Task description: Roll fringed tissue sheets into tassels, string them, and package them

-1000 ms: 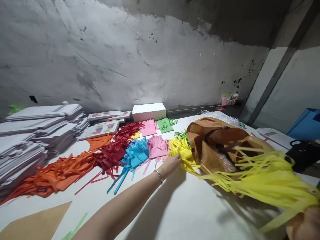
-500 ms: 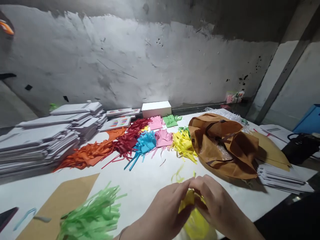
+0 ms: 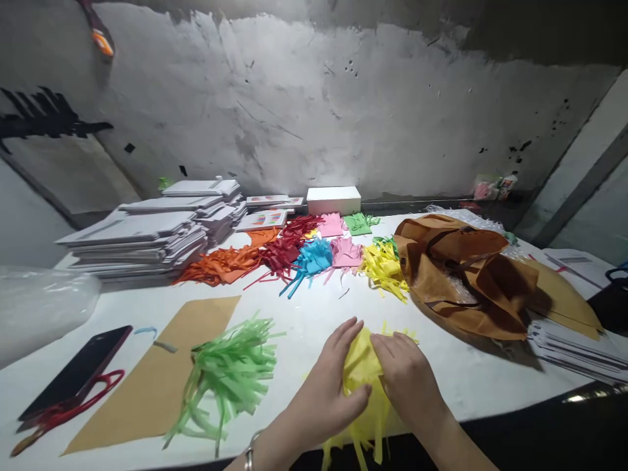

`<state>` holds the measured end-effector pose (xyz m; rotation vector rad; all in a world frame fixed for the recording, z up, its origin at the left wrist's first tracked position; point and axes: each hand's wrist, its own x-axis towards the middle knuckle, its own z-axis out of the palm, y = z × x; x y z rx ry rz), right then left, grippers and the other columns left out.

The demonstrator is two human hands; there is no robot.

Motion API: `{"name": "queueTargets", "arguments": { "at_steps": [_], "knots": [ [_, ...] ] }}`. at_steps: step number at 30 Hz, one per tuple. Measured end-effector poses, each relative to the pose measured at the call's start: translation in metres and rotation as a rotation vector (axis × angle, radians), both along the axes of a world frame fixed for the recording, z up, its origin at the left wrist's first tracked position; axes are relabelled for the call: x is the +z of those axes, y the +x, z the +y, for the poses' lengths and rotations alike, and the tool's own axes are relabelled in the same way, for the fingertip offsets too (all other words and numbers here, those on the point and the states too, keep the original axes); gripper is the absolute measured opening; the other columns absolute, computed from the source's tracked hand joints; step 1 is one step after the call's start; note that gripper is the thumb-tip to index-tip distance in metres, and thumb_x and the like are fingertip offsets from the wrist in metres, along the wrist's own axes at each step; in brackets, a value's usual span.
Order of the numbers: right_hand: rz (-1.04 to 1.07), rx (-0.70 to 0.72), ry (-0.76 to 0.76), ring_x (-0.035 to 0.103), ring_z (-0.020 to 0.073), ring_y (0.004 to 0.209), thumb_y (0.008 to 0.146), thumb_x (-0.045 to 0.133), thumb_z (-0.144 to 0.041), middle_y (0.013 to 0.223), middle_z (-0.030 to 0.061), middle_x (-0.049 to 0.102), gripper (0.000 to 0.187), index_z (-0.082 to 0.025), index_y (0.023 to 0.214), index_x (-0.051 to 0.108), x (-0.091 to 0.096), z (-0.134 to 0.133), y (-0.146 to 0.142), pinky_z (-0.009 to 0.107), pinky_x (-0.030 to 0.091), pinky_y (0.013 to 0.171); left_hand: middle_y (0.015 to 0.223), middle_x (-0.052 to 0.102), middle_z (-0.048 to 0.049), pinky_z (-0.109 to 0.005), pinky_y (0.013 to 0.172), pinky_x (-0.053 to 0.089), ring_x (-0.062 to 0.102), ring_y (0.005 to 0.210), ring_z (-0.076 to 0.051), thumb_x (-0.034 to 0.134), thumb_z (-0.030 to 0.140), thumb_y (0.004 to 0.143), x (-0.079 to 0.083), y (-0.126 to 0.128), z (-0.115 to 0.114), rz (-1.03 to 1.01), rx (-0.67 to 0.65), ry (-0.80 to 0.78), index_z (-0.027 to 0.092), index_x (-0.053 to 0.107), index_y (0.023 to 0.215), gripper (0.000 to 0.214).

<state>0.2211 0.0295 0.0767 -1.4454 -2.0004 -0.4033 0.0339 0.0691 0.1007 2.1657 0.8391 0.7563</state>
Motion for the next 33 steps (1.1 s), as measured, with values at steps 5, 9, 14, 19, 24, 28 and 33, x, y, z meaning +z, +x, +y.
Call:
{"name": "queueTargets", "arguments": {
  "at_steps": [5, 9, 14, 19, 24, 28, 33],
  "knots": [
    [-0.119, 0.035, 0.076, 0.071, 0.0255, 0.088, 0.081, 0.043, 0.004, 0.100, 0.0122, 0.075, 0.042, -0.012, 0.112, 0.066, 0.007, -0.004, -0.014, 0.043, 0.056, 0.088, 0.157, 0.038, -0.0148, -0.054, 0.119, 0.031, 0.035, 0.146, -0.031, 0.055, 0.001, 0.066, -0.020, 0.012, 0.010, -0.003, 0.110, 0.091, 0.022, 0.035, 0.150, 0.089],
    [-0.182, 0.018, 0.122, 0.071, 0.0232, 0.081, 0.078, 0.041, 0.004, 0.093, 0.0108, 0.076, 0.044, -0.012, 0.109, 0.068, 0.003, -0.001, -0.005, 0.040, 0.060, 0.084, 0.123, 0.068, -0.0109, -0.035, 0.095, 0.056, 0.067, 0.110, -0.022, 0.046, -0.005, 0.065, -0.040, 0.012, 0.036, -0.021, 0.135, 0.034, 0.019, 0.044, 0.141, 0.079],
    [-0.242, -0.115, 0.164, 0.073, 0.0240, 0.077, 0.076, 0.038, 0.007, 0.091, 0.0121, 0.077, 0.048, -0.012, 0.107, 0.070, 0.014, 0.013, 0.044, 0.040, 0.062, 0.079, 0.111, 0.071, -0.0092, -0.035, 0.088, 0.056, 0.068, 0.099, -0.022, 0.044, -0.008, 0.064, -0.029, 0.013, 0.069, 0.071, 0.053, 0.099, 0.017, 0.057, 0.130, 0.072],
    [-0.268, -0.150, 0.290, 0.061, 0.0286, 0.124, 0.088, 0.037, 0.003, 0.134, 0.0170, 0.064, 0.052, -0.011, 0.134, 0.058, 0.034, 0.004, 0.081, 0.051, 0.049, 0.106, 0.128, 0.059, -0.0120, -0.037, 0.096, 0.050, 0.061, 0.110, -0.023, 0.041, -0.006, 0.080, 0.005, 0.007, 0.082, 0.116, -0.036, 0.266, 0.023, 0.048, 0.143, 0.070],
    [-0.291, 0.076, 0.181, 0.058, 0.0260, 0.128, 0.092, 0.039, 0.002, 0.129, 0.0174, 0.067, 0.042, -0.005, 0.126, 0.062, -0.028, -0.006, 0.042, 0.045, 0.045, 0.111, 0.129, 0.061, -0.0116, -0.049, 0.099, 0.046, 0.059, 0.112, -0.028, 0.043, -0.007, 0.085, -0.010, -0.054, 0.082, 0.574, -0.049, 0.621, 0.030, 0.050, 0.143, 0.069],
    [-0.226, 0.068, 0.056, 0.070, 0.0245, 0.106, 0.086, 0.043, 0.001, 0.110, 0.0148, 0.075, 0.037, -0.008, 0.108, 0.072, -0.097, -0.005, 0.003, 0.040, 0.052, 0.100, 0.157, 0.038, -0.0176, -0.070, 0.110, 0.027, 0.033, 0.143, -0.043, 0.062, -0.005, 0.072, -0.033, -0.103, 0.053, 0.809, -0.042, 0.447, 0.025, 0.047, 0.145, 0.080],
    [-0.127, 0.015, -0.071, 0.067, 0.0295, 0.108, 0.085, 0.045, -0.005, 0.115, 0.0182, 0.073, 0.037, -0.006, 0.113, 0.069, -0.119, -0.010, -0.009, 0.046, 0.047, 0.100, 0.159, 0.038, -0.0102, -0.063, 0.119, 0.020, 0.030, 0.146, -0.035, 0.069, 0.021, 0.083, -0.054, -0.066, -0.010, 0.565, -0.131, 0.287, 0.026, 0.038, 0.149, 0.073]
  ]
}}
